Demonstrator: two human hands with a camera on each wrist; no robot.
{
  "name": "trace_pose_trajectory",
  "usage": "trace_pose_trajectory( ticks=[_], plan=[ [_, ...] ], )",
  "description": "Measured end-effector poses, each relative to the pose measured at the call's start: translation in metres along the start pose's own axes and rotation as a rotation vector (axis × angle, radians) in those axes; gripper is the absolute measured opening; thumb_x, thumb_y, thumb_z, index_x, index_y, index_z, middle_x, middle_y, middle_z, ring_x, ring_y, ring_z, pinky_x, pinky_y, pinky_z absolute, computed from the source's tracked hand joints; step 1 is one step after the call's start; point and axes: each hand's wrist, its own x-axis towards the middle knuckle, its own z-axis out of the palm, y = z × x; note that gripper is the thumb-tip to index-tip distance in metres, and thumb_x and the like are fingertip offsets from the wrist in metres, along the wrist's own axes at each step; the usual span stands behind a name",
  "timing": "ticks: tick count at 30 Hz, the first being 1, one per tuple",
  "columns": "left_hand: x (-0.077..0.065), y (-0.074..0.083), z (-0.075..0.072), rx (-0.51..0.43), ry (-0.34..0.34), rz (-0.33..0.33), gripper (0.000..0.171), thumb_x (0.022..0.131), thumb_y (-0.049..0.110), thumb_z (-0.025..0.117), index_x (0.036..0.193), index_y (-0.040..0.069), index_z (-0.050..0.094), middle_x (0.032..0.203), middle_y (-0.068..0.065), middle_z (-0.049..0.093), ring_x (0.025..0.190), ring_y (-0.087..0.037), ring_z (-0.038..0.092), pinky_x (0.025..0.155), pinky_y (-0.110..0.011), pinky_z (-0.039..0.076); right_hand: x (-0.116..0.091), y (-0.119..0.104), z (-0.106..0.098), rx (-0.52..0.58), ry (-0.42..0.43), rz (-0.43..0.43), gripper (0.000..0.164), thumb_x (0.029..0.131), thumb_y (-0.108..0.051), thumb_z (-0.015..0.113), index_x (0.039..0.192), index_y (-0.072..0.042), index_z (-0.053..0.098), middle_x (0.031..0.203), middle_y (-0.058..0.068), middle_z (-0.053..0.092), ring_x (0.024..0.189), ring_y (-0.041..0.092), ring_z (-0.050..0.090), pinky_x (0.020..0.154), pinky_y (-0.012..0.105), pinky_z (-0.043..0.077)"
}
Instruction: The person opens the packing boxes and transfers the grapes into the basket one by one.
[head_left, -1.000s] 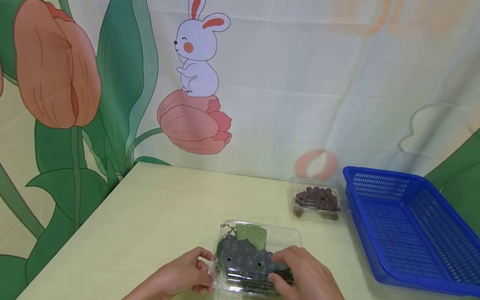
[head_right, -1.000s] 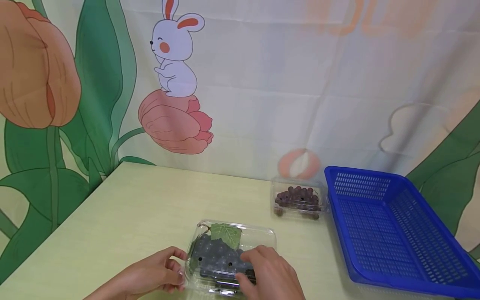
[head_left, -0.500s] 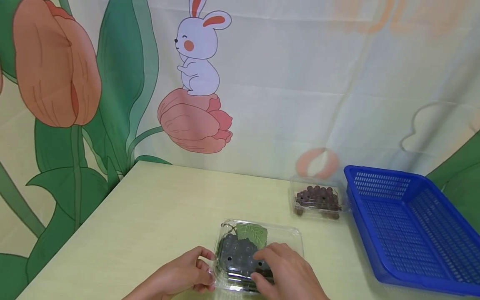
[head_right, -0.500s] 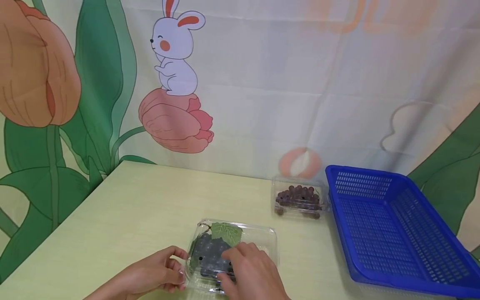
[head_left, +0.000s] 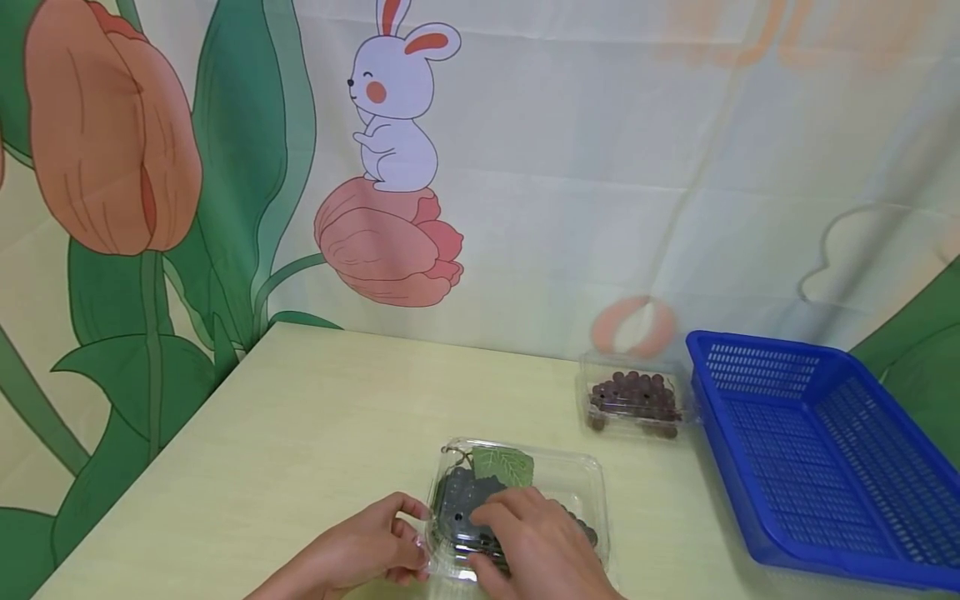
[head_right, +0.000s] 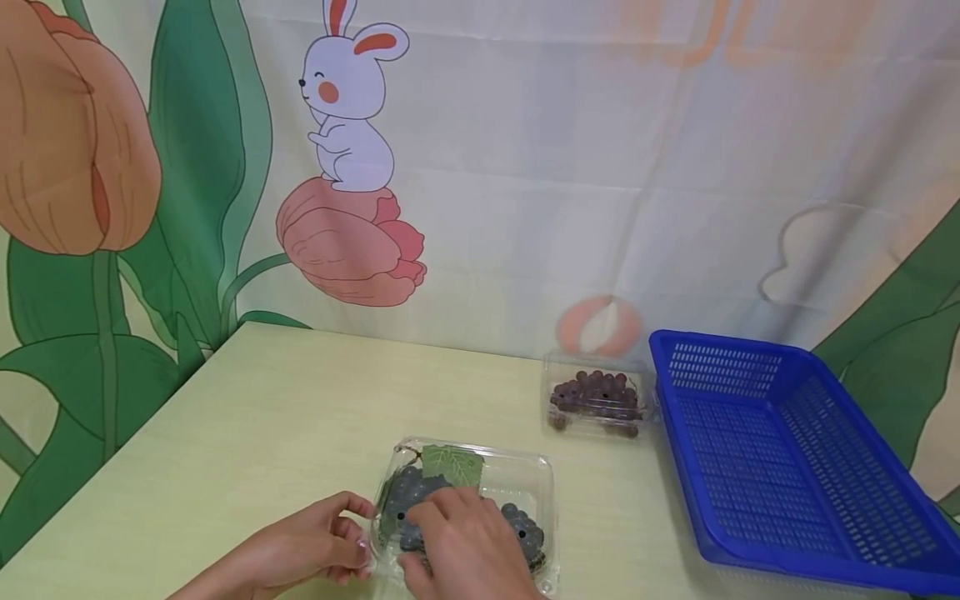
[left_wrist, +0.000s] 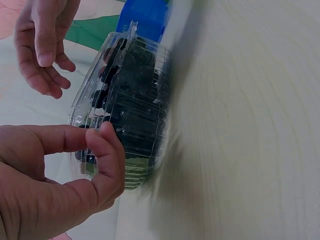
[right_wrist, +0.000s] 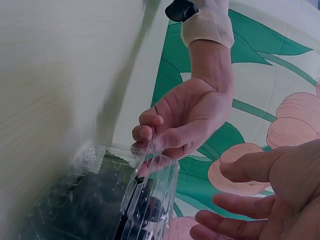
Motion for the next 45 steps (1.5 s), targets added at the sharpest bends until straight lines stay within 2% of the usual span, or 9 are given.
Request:
trace_pose_trajectory(
  ticks=[7,17,23,27,37,45],
  plan=[
    [-0.001,-0.001,-0.001,-0.012,-0.013,0.005,0.040,0.093,-0.005,0.064,0.127,-0.008,0.043,0.089,-0.016,0.061,0.069,-0.021,0.060,0.066,-0.029,0.053,0.006,-0.007,0.005,-0.050,-0.014,-0.059,0.025,0.096,-0.029,0.073,0.117,-0.015,0.073,0.114,-0.001,0.067,0.107,0.020,0.062,0.087,0.040,0.055],
    [-0.003,-0.001,-0.002,-0.023,-0.011,-0.005,0.041,0.094,-0.004,0.065,0.129,-0.007,0.044,0.091,-0.016,0.061,0.071,-0.021,0.061,0.067,-0.029,0.053,0.014,-0.015,0.015,-0.134,0.042,-0.169,0.024,0.095,-0.026,0.076,0.115,-0.013,0.072,0.113,-0.001,0.066,0.105,0.018,0.060,0.087,0.035,0.054],
    [-0.005,-0.002,-0.006,-0.058,-0.046,0.014,0.042,0.095,-0.002,0.064,0.130,-0.007,0.042,0.092,-0.015,0.061,0.071,-0.020,0.059,0.068,-0.029,0.052,0.020,-0.022,0.021,-0.162,0.038,-0.181,0.025,0.096,-0.028,0.075,0.117,-0.014,0.073,0.113,-0.003,0.065,0.105,0.017,0.058,0.083,0.033,0.052],
    [-0.006,-0.003,-0.006,-0.048,-0.044,0.021,0.040,0.096,-0.001,0.062,0.131,-0.007,0.044,0.091,-0.014,0.061,0.069,-0.020,0.057,0.069,-0.030,0.051,0.023,-0.024,0.026,-0.176,0.030,-0.183,0.028,0.098,-0.029,0.072,0.120,-0.013,0.073,0.111,-0.004,0.065,0.101,0.015,0.056,0.080,0.031,0.051],
    [-0.004,-0.006,-0.007,-0.054,-0.047,0.012,0.036,0.097,-0.001,0.057,0.131,-0.007,0.045,0.094,-0.013,0.061,0.072,-0.020,0.057,0.071,-0.031,0.051,0.027,-0.025,0.040,-0.248,0.053,-0.201,0.016,0.098,-0.028,0.070,0.110,-0.018,0.072,0.110,-0.002,0.059,0.097,0.015,0.051,0.077,0.031,0.045],
    [-0.003,-0.012,-0.011,-0.107,-0.107,0.043,0.043,0.098,0.006,0.061,0.134,-0.008,0.044,0.096,-0.013,0.065,0.073,-0.018,0.058,0.072,-0.030,0.052,0.029,-0.025,0.050,-0.275,0.033,-0.176,0.012,0.095,-0.029,0.074,0.103,-0.022,0.070,0.110,-0.002,0.055,0.094,0.015,0.045,0.078,0.033,0.042]
  ],
)
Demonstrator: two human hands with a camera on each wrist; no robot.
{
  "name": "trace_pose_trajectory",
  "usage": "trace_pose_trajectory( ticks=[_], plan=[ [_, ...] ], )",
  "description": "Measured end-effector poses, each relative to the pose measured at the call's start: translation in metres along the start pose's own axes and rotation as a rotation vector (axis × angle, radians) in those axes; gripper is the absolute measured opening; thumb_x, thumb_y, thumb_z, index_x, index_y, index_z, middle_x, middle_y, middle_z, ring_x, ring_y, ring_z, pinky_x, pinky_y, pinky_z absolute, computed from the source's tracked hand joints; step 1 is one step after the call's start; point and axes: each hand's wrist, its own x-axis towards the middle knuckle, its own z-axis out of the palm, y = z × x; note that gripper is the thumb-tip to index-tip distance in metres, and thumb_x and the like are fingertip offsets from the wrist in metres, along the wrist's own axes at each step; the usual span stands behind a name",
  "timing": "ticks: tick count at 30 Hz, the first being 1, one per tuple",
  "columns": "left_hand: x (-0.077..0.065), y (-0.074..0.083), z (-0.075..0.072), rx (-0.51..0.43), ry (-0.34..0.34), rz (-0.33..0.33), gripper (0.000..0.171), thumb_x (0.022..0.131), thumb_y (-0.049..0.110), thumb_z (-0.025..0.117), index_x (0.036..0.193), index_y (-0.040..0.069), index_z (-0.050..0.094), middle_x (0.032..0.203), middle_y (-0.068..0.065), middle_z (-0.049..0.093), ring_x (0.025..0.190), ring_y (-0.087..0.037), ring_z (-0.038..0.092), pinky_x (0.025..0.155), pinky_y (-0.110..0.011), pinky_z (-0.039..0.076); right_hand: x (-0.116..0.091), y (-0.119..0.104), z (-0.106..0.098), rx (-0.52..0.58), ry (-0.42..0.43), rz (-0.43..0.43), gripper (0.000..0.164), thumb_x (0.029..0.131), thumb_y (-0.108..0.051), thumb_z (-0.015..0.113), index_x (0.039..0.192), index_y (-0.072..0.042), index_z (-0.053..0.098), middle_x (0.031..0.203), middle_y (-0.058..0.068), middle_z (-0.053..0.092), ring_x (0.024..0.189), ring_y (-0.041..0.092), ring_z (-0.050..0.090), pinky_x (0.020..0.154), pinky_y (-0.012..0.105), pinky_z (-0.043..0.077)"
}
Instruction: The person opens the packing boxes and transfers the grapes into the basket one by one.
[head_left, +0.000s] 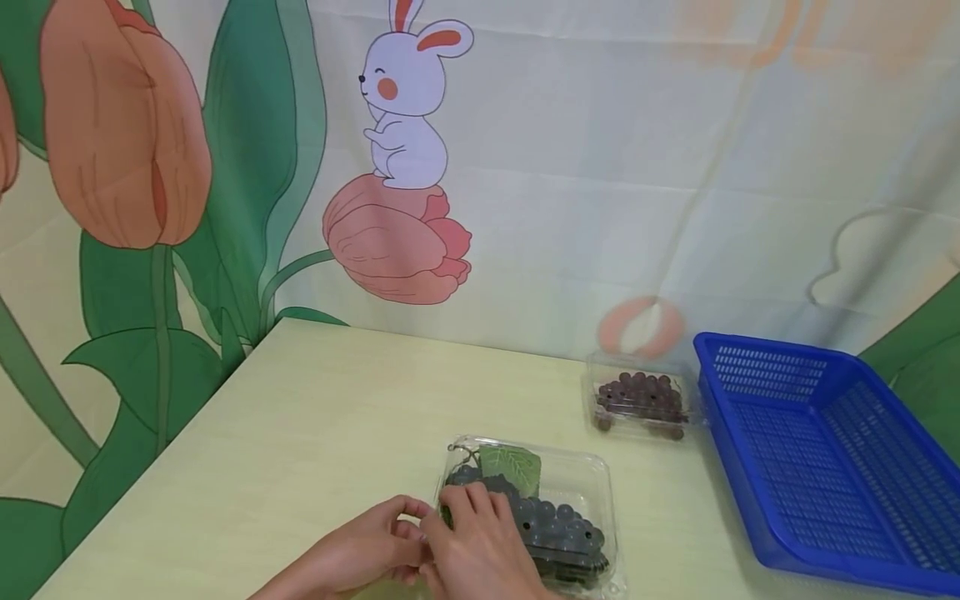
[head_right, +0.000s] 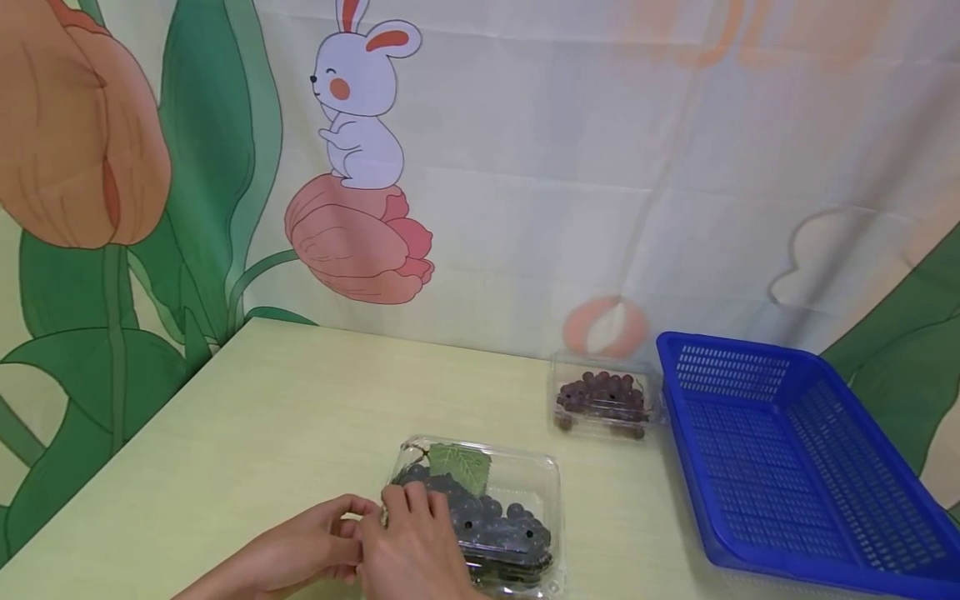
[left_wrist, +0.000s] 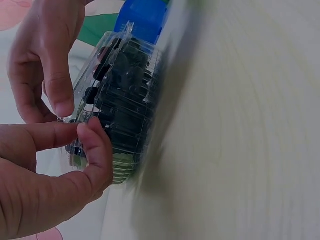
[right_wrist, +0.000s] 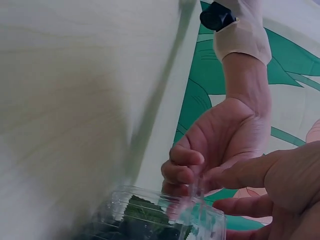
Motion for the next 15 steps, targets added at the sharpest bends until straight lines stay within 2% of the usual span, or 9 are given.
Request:
trace_pose_trajectory(
  ticks=[6,15],
  plan=[
    [0.0002,-0.0040,-0.0023,-0.052,-0.028,0.010,0.049,0.100,0.012,0.065,0.137,-0.010,0.042,0.100,-0.013,0.068,0.077,-0.019,0.062,0.075,-0.030,0.055,0.0019,-0.0024,0.0025,-0.042,-0.031,0.021,0.011,0.094,-0.032,0.076,0.096,-0.023,0.071,0.111,-0.002,0.053,0.093,0.015,0.042,0.075,0.030,0.037],
    [-0.0014,-0.0040,-0.0035,-0.159,-0.084,0.020,0.047,0.101,0.005,0.058,0.139,-0.011,0.036,0.100,-0.013,0.066,0.080,-0.016,0.061,0.074,-0.027,0.053,0.0020,-0.0002,0.0064,-0.099,-0.032,-0.030,0.013,0.095,-0.035,0.074,0.093,-0.022,0.072,0.115,0.001,0.054,0.092,0.016,0.041,0.071,0.027,0.034]
  ],
)
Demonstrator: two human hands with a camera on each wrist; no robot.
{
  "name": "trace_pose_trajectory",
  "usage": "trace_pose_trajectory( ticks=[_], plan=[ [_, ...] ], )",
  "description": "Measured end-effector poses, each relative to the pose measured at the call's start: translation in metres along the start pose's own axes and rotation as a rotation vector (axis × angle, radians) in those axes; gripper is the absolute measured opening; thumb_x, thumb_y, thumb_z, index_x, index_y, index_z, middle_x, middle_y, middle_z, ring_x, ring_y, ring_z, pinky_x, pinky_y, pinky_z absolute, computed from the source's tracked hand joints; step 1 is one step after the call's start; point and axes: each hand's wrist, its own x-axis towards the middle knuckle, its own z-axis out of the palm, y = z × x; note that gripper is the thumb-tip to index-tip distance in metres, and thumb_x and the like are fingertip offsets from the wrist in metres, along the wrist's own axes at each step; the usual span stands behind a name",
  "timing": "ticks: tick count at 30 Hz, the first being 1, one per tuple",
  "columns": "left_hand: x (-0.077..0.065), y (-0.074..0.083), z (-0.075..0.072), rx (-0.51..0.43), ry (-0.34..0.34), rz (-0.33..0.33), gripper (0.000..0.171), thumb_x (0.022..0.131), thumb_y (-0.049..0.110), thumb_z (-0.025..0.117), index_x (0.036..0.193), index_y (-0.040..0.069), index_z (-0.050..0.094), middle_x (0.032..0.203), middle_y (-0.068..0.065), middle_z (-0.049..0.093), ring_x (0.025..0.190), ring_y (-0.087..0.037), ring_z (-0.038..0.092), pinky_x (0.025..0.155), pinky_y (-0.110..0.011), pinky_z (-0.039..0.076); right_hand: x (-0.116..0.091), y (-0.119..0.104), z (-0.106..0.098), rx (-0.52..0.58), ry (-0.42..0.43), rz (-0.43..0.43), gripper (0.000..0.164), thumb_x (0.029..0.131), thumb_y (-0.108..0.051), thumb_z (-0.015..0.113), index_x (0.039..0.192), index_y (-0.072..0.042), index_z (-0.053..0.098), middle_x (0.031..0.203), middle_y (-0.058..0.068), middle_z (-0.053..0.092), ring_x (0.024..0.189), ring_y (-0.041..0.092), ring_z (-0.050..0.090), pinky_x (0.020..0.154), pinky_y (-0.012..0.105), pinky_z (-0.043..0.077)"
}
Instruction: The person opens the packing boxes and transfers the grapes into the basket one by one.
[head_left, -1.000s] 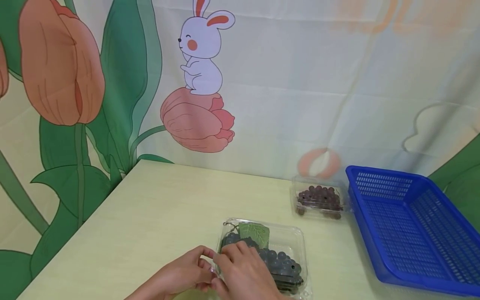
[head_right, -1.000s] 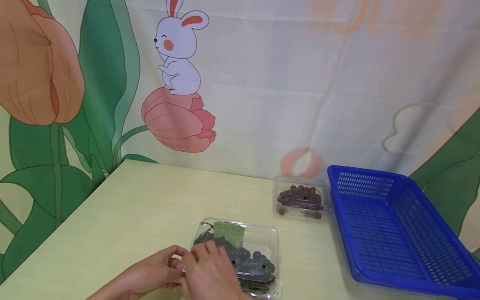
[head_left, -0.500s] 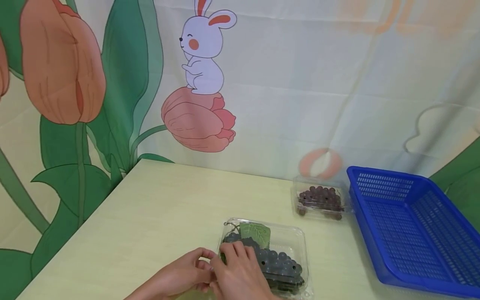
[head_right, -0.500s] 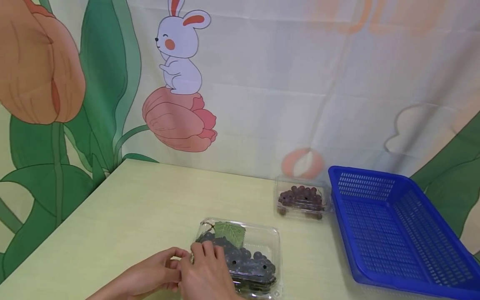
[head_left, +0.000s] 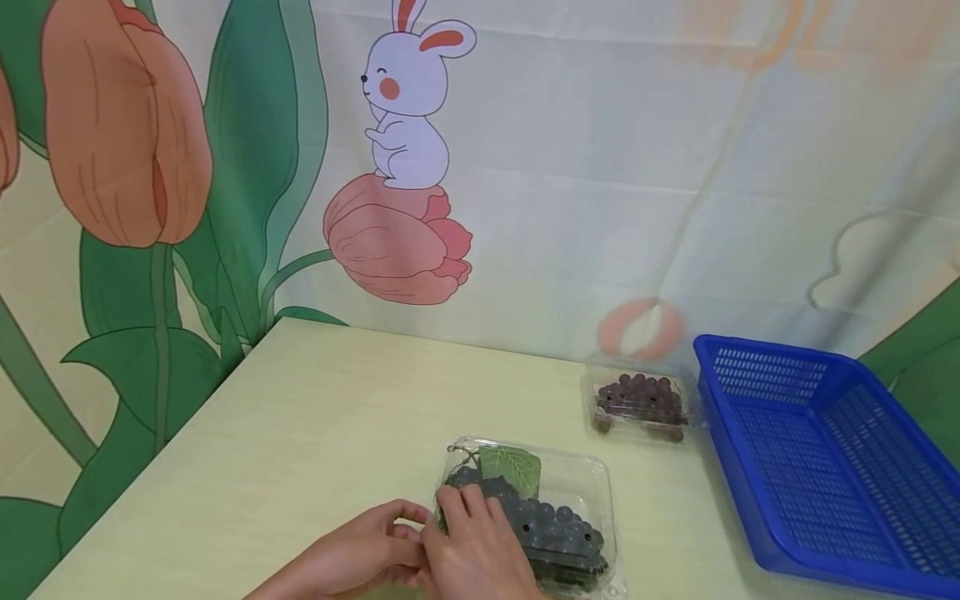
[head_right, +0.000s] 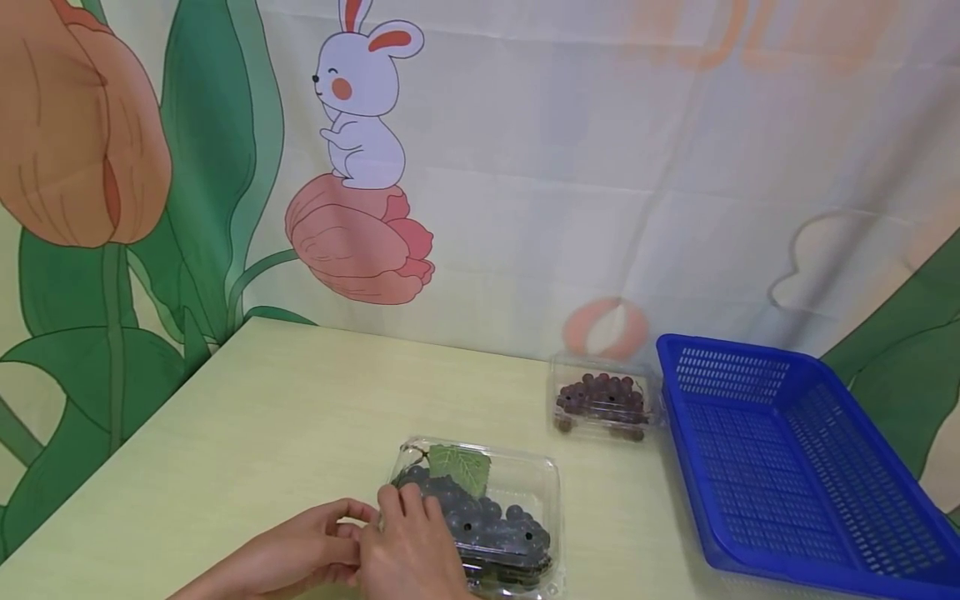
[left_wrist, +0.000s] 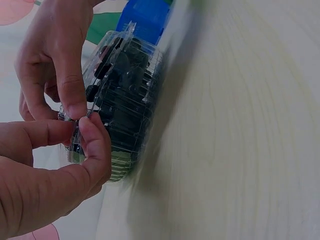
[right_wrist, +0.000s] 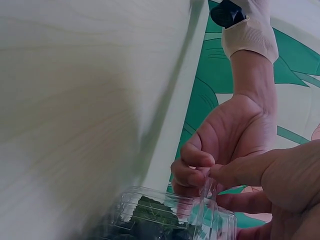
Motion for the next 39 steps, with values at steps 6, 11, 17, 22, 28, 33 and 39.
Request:
trace_pose_trajectory(
  ticks=[6,11,17,22,28,33,39],
  plan=[
    [0.000,-0.001,-0.002,-0.037,-0.035,-0.002,0.051,0.097,-0.002,0.054,0.141,-0.012,0.032,0.099,-0.012,0.063,0.082,-0.016,0.058,0.076,-0.028,0.052,-0.001,0.002,0.002,-0.019,0.031,-0.033,0.013,0.095,-0.033,0.076,0.086,-0.024,0.074,0.115,0.002,0.054,0.090,0.015,0.040,0.070,0.027,0.033],
    [0.000,-0.002,-0.004,-0.050,-0.063,-0.011,0.053,0.094,-0.007,0.052,0.143,-0.012,0.031,0.097,-0.010,0.062,0.083,-0.017,0.059,0.078,-0.029,0.052,-0.001,0.001,0.000,-0.003,0.017,-0.039,0.015,0.096,-0.036,0.075,0.084,-0.027,0.074,0.109,-0.001,0.053,0.086,0.012,0.035,0.070,0.028,0.031],
    [-0.001,-0.003,-0.003,-0.042,-0.033,-0.019,0.052,0.096,-0.006,0.053,0.142,-0.014,0.032,0.101,-0.012,0.065,0.087,-0.019,0.063,0.081,-0.030,0.055,-0.002,-0.002,0.000,-0.045,0.029,-0.049,0.021,0.098,-0.041,0.070,0.083,-0.029,0.075,0.096,-0.005,0.047,0.082,0.012,0.029,0.070,0.029,0.027],
    [-0.001,-0.005,-0.004,-0.043,-0.019,-0.033,0.053,0.096,-0.006,0.054,0.142,-0.016,0.031,0.108,-0.016,0.064,0.091,-0.020,0.064,0.084,-0.032,0.057,-0.002,-0.003,0.000,-0.057,0.040,-0.055,0.022,0.098,-0.040,0.070,0.079,-0.029,0.074,0.094,-0.005,0.046,0.082,0.012,0.029,0.070,0.029,0.028],
    [0.000,-0.005,-0.001,-0.051,-0.004,-0.050,0.046,0.093,-0.010,0.052,0.136,-0.013,0.035,0.101,-0.013,0.063,0.089,-0.020,0.063,0.084,-0.032,0.056,-0.003,-0.005,0.005,-0.136,0.134,-0.080,0.022,0.097,-0.038,0.072,0.077,-0.028,0.074,0.088,-0.004,0.040,0.080,0.014,0.026,0.069,0.029,0.025],
    [0.000,-0.004,-0.001,-0.062,-0.009,-0.049,0.044,0.091,-0.011,0.052,0.133,-0.010,0.038,0.098,-0.011,0.062,0.087,-0.019,0.061,0.082,-0.030,0.055,-0.003,-0.008,0.012,-0.239,0.215,-0.104,0.023,0.095,-0.035,0.074,0.073,-0.028,0.070,0.084,-0.002,0.036,0.079,0.016,0.024,0.069,0.029,0.022],
    [0.002,-0.005,-0.002,-0.067,-0.031,-0.024,0.040,0.091,-0.011,0.052,0.129,-0.009,0.040,0.093,-0.008,0.061,0.086,-0.017,0.059,0.080,-0.028,0.054,-0.002,-0.013,0.015,-0.268,0.180,-0.098,0.025,0.097,-0.034,0.073,0.074,-0.023,0.070,0.085,0.000,0.039,0.081,0.017,0.026,0.069,0.030,0.021]
  ],
)
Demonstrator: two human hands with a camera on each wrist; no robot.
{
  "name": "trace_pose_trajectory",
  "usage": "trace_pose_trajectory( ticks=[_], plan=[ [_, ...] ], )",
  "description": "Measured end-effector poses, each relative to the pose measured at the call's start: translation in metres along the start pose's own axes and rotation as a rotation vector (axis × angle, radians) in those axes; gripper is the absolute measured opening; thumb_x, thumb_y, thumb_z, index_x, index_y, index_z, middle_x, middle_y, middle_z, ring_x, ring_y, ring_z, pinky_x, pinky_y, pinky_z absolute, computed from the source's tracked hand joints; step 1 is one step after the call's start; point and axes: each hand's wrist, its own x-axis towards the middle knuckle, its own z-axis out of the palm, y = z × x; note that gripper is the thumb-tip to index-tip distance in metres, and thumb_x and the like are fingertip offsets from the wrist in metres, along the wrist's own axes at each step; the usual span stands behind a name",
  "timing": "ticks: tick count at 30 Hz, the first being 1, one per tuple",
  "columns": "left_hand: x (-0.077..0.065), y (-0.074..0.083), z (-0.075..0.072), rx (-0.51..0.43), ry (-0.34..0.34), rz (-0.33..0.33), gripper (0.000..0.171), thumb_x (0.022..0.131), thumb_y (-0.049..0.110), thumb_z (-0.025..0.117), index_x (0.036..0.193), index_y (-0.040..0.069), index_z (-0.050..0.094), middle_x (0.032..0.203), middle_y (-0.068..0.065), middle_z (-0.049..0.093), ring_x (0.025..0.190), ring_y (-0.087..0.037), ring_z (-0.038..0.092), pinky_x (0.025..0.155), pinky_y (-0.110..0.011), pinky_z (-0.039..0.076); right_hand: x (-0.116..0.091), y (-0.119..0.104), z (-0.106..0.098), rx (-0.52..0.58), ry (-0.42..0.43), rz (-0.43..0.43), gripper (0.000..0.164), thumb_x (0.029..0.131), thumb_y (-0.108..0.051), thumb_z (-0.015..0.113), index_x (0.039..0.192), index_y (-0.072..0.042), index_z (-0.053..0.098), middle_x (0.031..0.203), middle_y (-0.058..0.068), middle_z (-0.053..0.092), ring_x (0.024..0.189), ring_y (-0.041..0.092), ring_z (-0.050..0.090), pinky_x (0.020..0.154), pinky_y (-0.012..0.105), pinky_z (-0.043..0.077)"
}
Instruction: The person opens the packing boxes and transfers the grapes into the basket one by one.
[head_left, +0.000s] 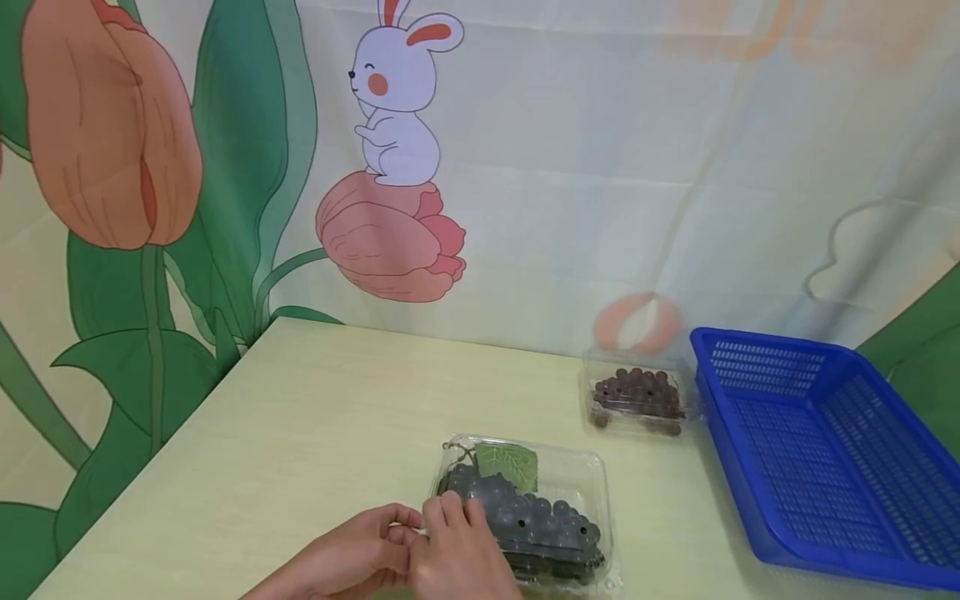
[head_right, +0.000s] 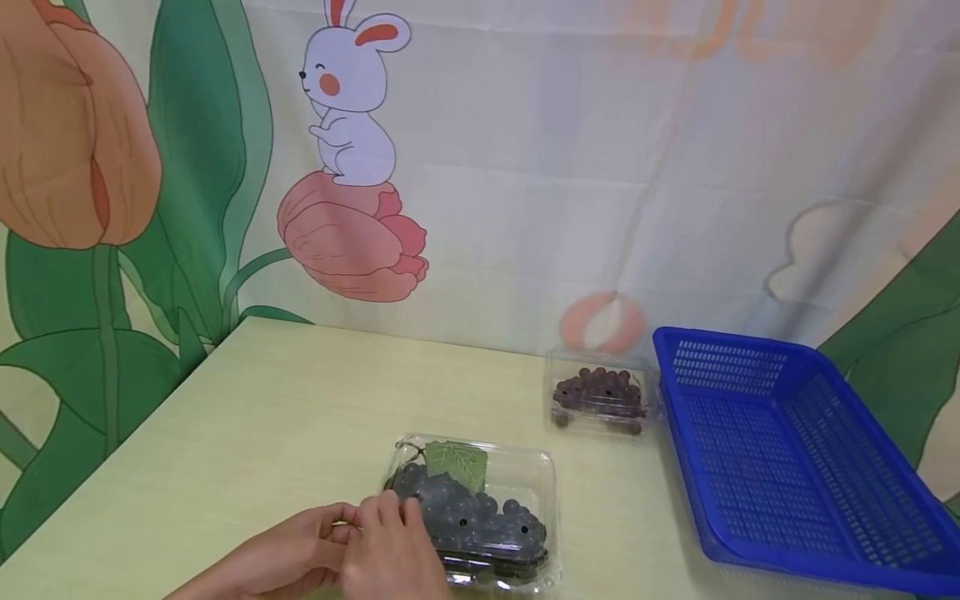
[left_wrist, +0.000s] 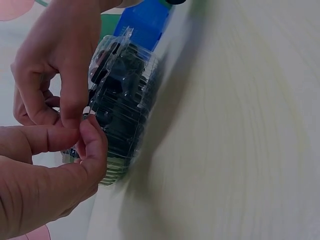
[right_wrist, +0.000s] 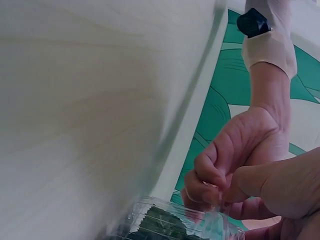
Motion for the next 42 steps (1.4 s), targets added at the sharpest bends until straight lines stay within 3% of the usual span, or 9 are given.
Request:
trace_pose_trajectory(
  ticks=[10,19,33,42],
  plan=[
    [0.004,-0.004,0.002,0.106,0.090,-0.031,0.036,0.096,-0.004,0.054,0.130,-0.012,0.045,0.102,-0.009,0.065,0.084,-0.017,0.060,0.078,-0.028,0.053,0.003,-0.006,-0.001,-0.155,-0.053,0.013,0.027,0.098,-0.036,0.068,0.076,-0.021,0.068,0.083,0.000,0.039,0.078,0.018,0.029,0.069,0.030,0.026],
    [0.003,-0.002,0.002,0.024,0.041,-0.038,0.040,0.101,0.000,0.052,0.135,-0.015,0.039,0.110,-0.015,0.063,0.088,-0.016,0.062,0.080,-0.028,0.054,0.003,-0.003,-0.001,-0.143,-0.074,0.025,0.026,0.099,-0.033,0.069,0.077,-0.019,0.069,0.084,0.001,0.041,0.080,0.019,0.030,0.068,0.030,0.025],
    [-0.003,-0.007,0.005,0.052,0.096,-0.065,0.027,0.106,0.006,0.050,0.127,-0.011,0.054,0.104,-0.012,0.064,0.083,-0.014,0.064,0.076,-0.025,0.054,0.000,-0.003,-0.002,-0.061,-0.032,0.010,0.030,0.096,-0.037,0.071,0.072,-0.020,0.067,0.085,0.000,0.043,0.079,0.017,0.030,0.067,0.028,0.027],
    [-0.003,-0.005,0.007,0.075,0.133,-0.080,0.024,0.107,0.008,0.052,0.123,-0.009,0.058,0.098,-0.010,0.065,0.078,-0.014,0.064,0.075,-0.025,0.055,-0.003,0.001,-0.011,-0.113,0.019,0.007,0.025,0.095,-0.041,0.073,0.079,-0.023,0.072,0.092,0.001,0.052,0.078,0.016,0.035,0.065,0.027,0.033]
  ],
)
